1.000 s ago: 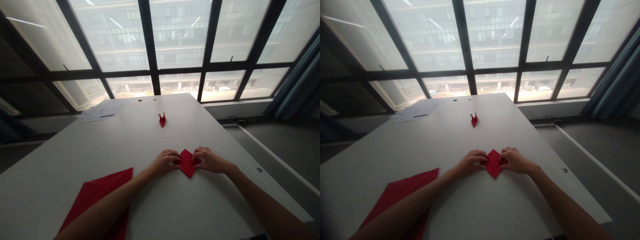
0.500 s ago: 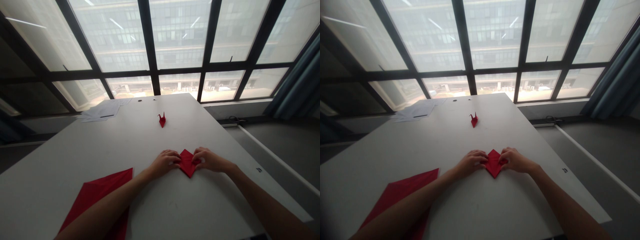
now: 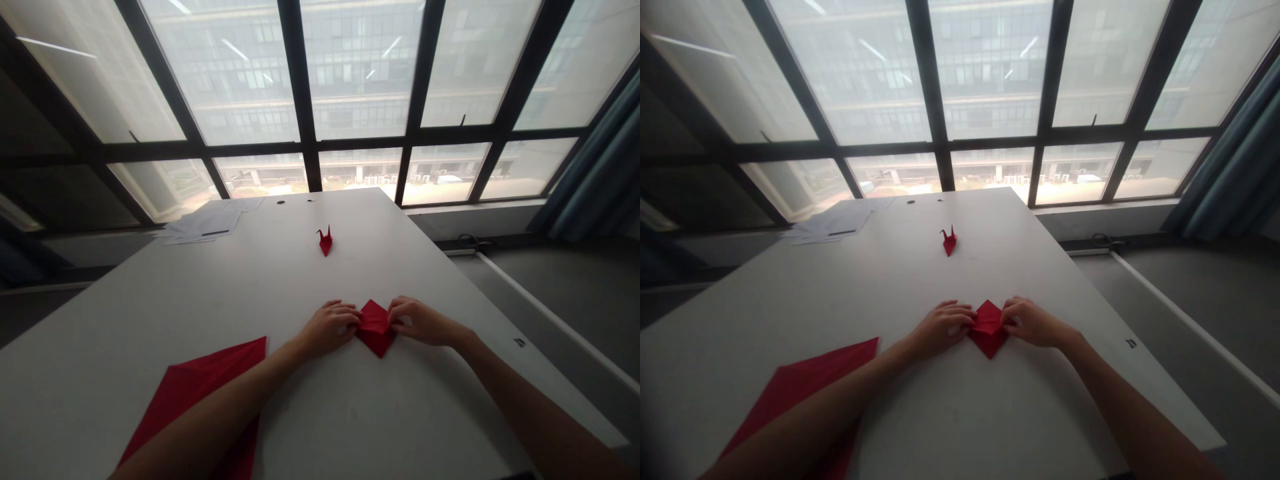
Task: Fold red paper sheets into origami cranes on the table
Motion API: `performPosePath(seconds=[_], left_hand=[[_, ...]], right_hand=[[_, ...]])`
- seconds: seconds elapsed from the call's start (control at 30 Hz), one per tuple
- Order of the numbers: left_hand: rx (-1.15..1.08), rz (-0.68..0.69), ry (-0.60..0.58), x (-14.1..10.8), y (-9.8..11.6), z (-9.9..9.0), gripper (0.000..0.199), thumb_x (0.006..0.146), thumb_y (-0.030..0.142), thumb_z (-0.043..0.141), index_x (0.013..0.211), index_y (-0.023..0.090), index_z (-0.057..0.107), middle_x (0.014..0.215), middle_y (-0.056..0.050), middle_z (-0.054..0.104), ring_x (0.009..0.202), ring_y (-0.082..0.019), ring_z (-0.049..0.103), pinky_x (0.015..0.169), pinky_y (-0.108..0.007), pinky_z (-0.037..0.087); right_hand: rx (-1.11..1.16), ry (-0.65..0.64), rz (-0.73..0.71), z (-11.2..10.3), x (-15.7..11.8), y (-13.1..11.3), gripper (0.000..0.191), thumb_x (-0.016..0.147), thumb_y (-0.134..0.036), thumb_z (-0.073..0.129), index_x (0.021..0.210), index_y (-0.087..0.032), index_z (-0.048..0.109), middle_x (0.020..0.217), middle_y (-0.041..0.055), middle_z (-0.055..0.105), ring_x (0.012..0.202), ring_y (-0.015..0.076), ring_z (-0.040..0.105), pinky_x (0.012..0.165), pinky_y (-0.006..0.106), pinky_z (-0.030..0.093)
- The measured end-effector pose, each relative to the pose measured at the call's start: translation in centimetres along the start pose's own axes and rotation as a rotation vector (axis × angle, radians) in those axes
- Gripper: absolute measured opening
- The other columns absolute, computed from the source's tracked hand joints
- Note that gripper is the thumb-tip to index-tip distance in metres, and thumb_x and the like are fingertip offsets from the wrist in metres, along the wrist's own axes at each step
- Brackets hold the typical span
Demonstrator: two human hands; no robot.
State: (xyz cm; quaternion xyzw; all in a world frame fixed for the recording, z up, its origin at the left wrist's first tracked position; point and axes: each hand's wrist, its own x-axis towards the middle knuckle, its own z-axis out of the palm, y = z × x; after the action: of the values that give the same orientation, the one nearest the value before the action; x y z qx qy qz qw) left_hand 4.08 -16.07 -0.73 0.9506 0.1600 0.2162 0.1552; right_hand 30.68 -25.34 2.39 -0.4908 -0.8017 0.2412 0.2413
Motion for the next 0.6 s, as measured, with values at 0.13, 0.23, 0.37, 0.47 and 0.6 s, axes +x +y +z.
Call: performPosePath(seconds=[0.13,0.23,0.37,0.47,0.6], left_hand=[[-0.011,0.01,0.022,0.1,0.13,-0.13,0.018,0.091,0.021,0.058,0.102,0.025,0.072,0.114,-0.004,0.073,0.114,-0.019,0.064,0.109,-0.038,0.039],[-0.033,0.014,0.05,0.24,0.17,-0.28,0.016,0.093,0.024,0.057,0.101,0.024,0.072,0.11,-0.004,0.074,0.109,-0.019,0.065,0.104,-0.036,0.044],[-0.038,0.001,0.051,0.3,0.06,-0.28,0.016,0.094,0.028,0.061,0.105,0.025,0.071,0.108,-0.004,0.073,0.105,-0.02,0.065,0.099,-0.036,0.046],[-0.037,-0.012,0.054,0.27,-0.16,-0.15,0.017,0.095,0.028,0.06,0.106,0.025,0.072,0.107,-0.004,0.074,0.104,-0.02,0.065,0.097,-0.036,0.047],[-0.046,-0.022,0.07,0.21,-0.44,-0.05,0.02,0.096,0.027,0.058,0.108,0.026,0.073,0.106,-0.004,0.075,0.103,-0.02,0.066,0.095,-0.036,0.048]], right_hand=[[0.025,0.047,0.002,-0.11,-0.02,-0.38,0.014,0.086,-0.015,0.06,0.085,-0.022,0.072,0.093,0.0038,0.067,0.087,0.0186,0.061,0.084,0.032,0.048],[0.048,0.091,0.007,-0.1,-0.04,-0.38,0.012,0.087,-0.017,0.059,0.085,-0.021,0.07,0.092,0.004,0.068,0.085,0.0185,0.061,0.081,0.032,0.049],[0.111,0.14,0.019,0.19,0.09,-0.14,0.013,0.088,-0.019,0.056,0.086,-0.02,0.069,0.089,0.004,0.069,0.08,0.0177,0.062,0.074,0.031,0.051],[0.143,0.155,0.026,0.36,0.22,-0.14,0.014,0.088,-0.021,0.055,0.088,-0.02,0.069,0.091,0.0046,0.069,0.08,0.0178,0.062,0.073,0.031,0.052],[0.085,0.125,0.021,0.16,0.17,-0.37,0.013,0.087,-0.021,0.058,0.092,-0.021,0.07,0.092,0.0044,0.07,0.082,0.0184,0.061,0.076,0.032,0.051]])
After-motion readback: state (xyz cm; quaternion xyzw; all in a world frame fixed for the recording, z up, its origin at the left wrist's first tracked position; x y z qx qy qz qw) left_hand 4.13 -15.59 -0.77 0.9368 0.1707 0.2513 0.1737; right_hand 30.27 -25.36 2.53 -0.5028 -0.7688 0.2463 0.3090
